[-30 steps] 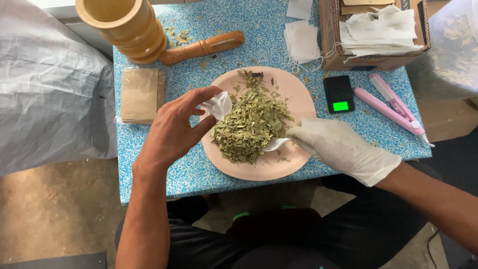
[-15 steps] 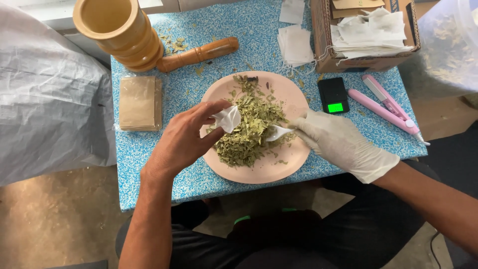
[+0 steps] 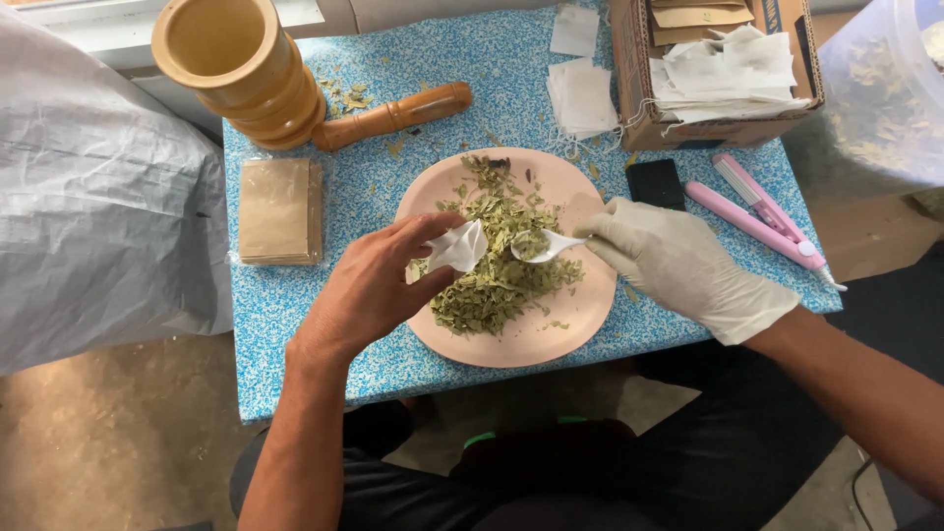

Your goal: Manually filling small tea bags with dried leaves using a spoon and sealing them with a handheld heat sealer.

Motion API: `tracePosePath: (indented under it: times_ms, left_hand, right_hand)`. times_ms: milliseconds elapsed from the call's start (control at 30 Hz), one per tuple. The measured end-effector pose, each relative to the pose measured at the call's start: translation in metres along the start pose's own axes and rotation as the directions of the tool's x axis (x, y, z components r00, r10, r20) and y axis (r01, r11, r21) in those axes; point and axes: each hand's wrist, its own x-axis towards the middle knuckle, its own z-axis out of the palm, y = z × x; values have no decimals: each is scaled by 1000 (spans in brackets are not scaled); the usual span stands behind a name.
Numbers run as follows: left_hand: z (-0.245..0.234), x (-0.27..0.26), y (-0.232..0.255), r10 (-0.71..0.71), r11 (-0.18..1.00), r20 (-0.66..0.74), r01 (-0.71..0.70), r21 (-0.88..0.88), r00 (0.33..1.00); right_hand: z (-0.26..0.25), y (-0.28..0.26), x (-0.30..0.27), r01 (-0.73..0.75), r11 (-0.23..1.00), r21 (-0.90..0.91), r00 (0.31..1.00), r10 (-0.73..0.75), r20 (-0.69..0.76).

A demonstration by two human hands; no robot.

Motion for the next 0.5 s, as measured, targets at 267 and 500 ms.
tracePosePath:
  times_ms: [267,500]
  left_hand:
    - [9,5,3,70,997,-6,-70,-20,998]
    - [13,6,3,58,998,6,-58,-19,998]
  right_hand:
    - [-41,-5,8,-15,997,78,1000,15,-2]
    - [-81,-18,11,16,999,39,1000,-17,16]
